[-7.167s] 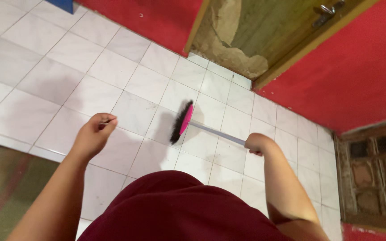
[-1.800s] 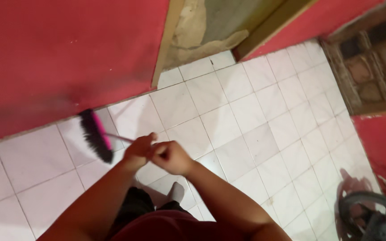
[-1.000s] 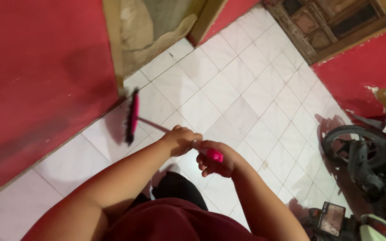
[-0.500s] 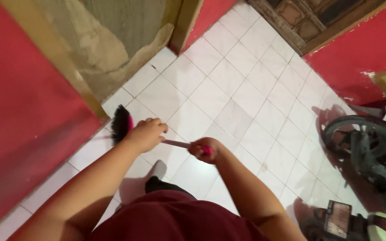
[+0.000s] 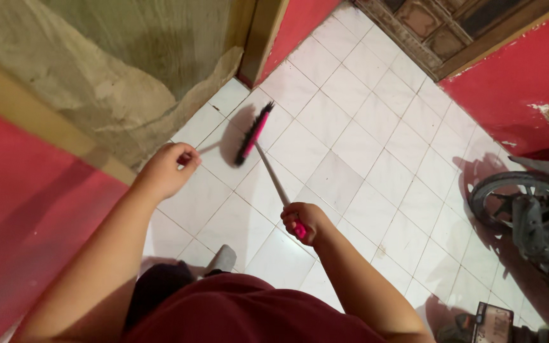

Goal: The person sweeps the tiled floor using a broom, moving the broom head along the baseboards, around parked motorcycles, and behind a curtain.

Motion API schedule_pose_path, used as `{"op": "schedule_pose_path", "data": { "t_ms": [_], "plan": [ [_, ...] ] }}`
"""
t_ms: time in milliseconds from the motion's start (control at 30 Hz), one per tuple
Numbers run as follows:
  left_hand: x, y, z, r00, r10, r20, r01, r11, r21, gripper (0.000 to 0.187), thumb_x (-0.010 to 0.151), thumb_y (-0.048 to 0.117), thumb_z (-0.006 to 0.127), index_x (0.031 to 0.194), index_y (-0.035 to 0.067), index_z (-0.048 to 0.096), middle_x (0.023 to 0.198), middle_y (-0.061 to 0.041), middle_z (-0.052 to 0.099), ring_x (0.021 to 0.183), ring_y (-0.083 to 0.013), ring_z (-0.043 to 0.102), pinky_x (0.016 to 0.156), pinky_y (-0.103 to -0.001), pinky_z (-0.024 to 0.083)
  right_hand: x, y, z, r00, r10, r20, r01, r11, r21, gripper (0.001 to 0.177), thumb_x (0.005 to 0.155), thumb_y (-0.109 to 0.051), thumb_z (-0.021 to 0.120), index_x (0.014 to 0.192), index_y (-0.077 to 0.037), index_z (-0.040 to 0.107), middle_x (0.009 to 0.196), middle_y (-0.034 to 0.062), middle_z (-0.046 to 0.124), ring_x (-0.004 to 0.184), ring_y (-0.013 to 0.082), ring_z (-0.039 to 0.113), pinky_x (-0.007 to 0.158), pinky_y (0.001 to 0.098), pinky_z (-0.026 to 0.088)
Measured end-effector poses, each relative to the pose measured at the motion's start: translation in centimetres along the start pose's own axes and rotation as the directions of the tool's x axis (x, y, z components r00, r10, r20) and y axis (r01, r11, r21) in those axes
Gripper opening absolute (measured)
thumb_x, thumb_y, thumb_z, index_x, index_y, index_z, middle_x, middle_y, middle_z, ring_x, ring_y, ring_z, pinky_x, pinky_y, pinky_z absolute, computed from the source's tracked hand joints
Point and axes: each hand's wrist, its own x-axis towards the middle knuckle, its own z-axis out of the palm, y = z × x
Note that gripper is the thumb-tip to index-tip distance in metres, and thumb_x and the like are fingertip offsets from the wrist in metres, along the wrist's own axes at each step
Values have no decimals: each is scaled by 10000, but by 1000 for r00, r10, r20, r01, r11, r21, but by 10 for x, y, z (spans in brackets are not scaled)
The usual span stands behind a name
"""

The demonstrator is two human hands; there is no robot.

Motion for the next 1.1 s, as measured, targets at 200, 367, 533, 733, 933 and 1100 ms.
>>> {"op": "schedule_pose_path", "data": {
  "t_ms": [200,367,533,733,933,1100],
  "plan": [
    [45,-4,-18,997,42,-61,-50,988,-143,162,945,209,704,1022,67,692,967,-31,730,923,-156,666,834,-327,528,-21,-5,8,986,63,153,-64,998,5,161,950,-40,508,1077,52,546,643,-5,458,428,29,369,319,165,304],
    [90,-9,-32,997,-58,45,66,977,-205,189,975,242,708,1060,75,691,915,-50,704,847,-191,619,795,-328,524,20,3,43,942,217,256,-234,971,38,137,1014,-83,568,1026,34,498,639,-10,465,416,23,385,312,150,318],
    [128,-19,-58,990,137,34,-123,955,-268,170,959,211,705,1017,53,685,943,-24,723,915,-142,668,835,-306,527,69,8,86,934,297,199,-323,939,115,101,1048,-44,498,1057,56,487,678,15,497,461,26,427,353,136,348],
    [160,-39,-97,988,113,108,-84,965,-247,173,955,208,706,1032,54,689,970,-31,722,914,-154,671,837,-312,532,91,-9,49,966,246,78,-258,928,268,191,1036,-98,508,1037,93,521,643,16,488,428,55,434,328,158,373],
    [181,-58,-114,979,139,148,-94,955,-280,183,957,209,705,1044,49,684,1012,-39,720,948,-162,674,859,-318,529,99,-31,76,993,3,-121,26,970,241,146,998,-42,540,983,104,540,671,30,456,457,66,406,366,199,318],
    [193,-63,-105,976,125,178,-66,949,-309,183,957,215,705,1037,52,678,998,-33,731,955,-155,683,867,-311,530,87,-49,167,960,-82,-268,124,982,144,134,966,-28,548,992,102,565,704,74,526,515,97,414,414,225,314]
  ]
}}
